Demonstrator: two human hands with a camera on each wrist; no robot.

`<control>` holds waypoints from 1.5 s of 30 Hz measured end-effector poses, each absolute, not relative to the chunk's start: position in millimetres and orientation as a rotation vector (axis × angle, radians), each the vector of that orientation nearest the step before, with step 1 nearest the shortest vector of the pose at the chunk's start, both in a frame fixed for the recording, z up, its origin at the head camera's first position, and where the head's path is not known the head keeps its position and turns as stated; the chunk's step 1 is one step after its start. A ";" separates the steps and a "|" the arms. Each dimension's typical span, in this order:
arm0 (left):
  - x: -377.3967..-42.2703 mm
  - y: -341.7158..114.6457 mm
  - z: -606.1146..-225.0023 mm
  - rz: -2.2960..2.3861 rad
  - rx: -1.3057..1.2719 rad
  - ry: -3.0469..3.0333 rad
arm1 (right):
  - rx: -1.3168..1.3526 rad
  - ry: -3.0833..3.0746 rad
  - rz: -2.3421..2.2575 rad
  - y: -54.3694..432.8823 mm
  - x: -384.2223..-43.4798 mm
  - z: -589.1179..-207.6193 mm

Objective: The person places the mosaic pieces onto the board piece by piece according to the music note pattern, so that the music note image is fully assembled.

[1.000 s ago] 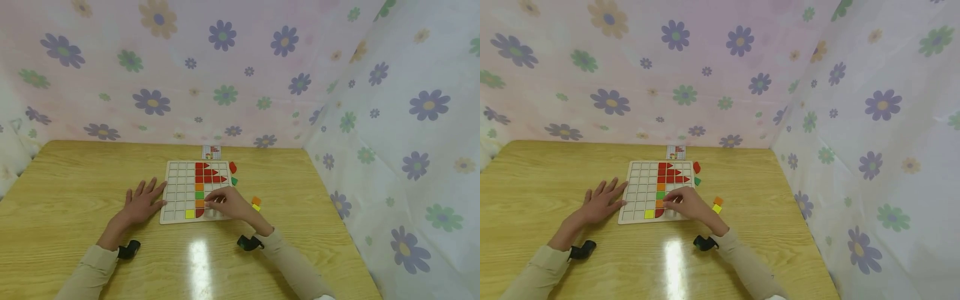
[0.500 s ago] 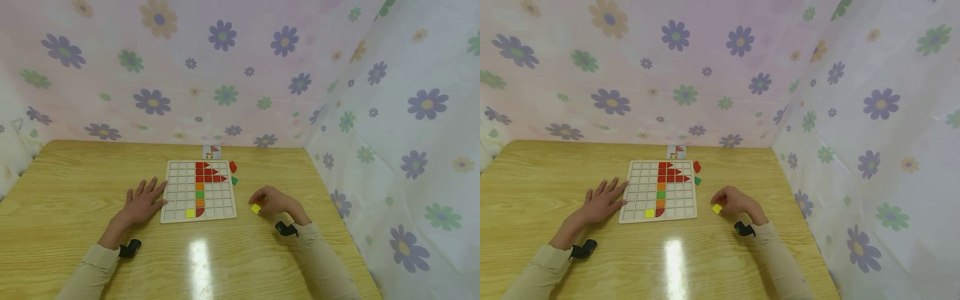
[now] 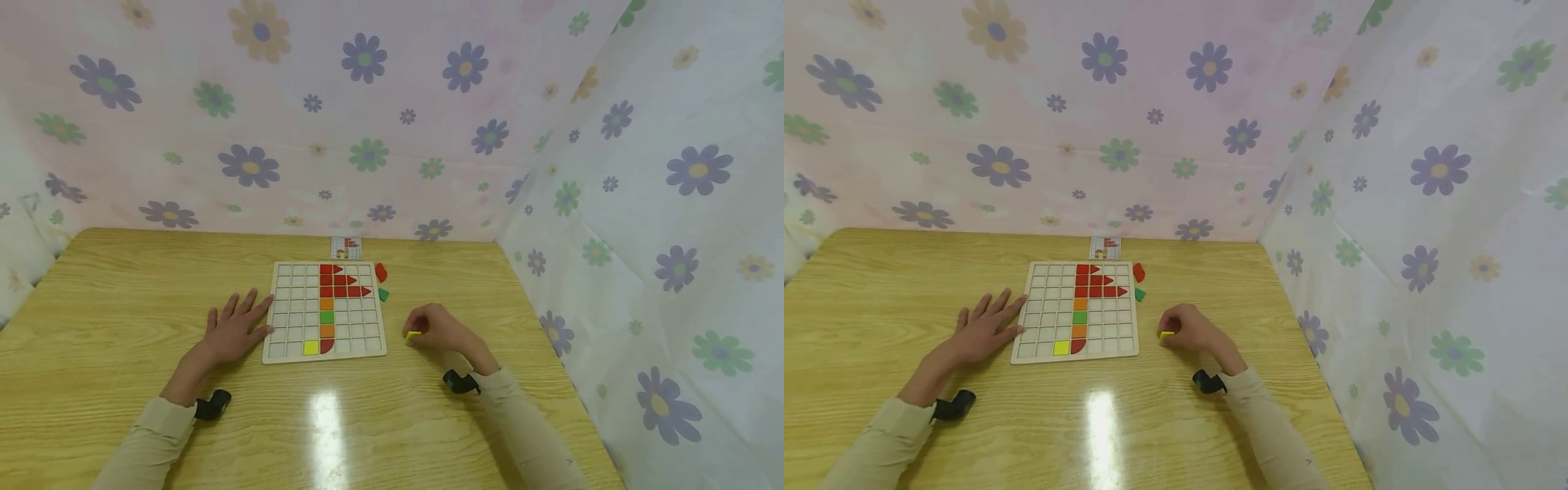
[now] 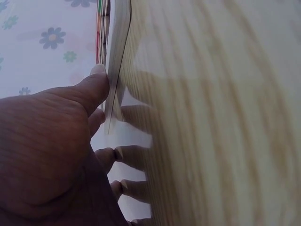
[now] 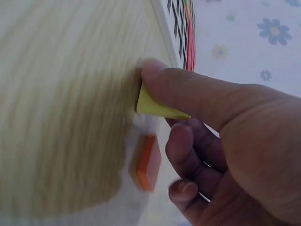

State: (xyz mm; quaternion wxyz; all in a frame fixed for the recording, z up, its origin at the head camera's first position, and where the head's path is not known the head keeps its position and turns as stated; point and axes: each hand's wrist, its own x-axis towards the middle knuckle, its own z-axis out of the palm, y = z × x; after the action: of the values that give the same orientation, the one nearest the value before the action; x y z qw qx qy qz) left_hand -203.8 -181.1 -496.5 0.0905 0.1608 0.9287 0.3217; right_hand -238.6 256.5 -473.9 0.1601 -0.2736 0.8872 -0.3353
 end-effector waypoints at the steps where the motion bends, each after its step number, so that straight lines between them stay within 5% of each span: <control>1: -203.9 -181.1 -495.9 0.940 0.475 2.759 | -0.790 2.534 -0.981 253.5 -237.8 -476.0; 7: -204.6 -181.2 -495.4 0.908 0.472 2.757 | -0.814 2.521 -1.231 228.3 -226.6 -486.6; 18: -203.5 -181.7 -492.8 0.922 0.474 2.756 | -0.453 2.348 -1.622 168.4 -198.8 -503.7; 23: -203.7 -182.0 -493.4 0.926 0.471 2.743 | -0.490 2.408 -1.613 145.2 -187.2 -481.9; 45: -204.8 -178.9 -492.2 0.942 0.447 2.742 | -0.473 2.624 -1.576 90.2 -206.0 -500.6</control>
State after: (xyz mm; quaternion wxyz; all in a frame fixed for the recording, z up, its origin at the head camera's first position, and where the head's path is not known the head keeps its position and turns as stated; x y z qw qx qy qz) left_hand -204.8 -178.9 -492.2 0.1038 0.1515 0.9296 0.3194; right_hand -206.0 90.2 -500.6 0.0221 -0.1528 0.8471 -0.5086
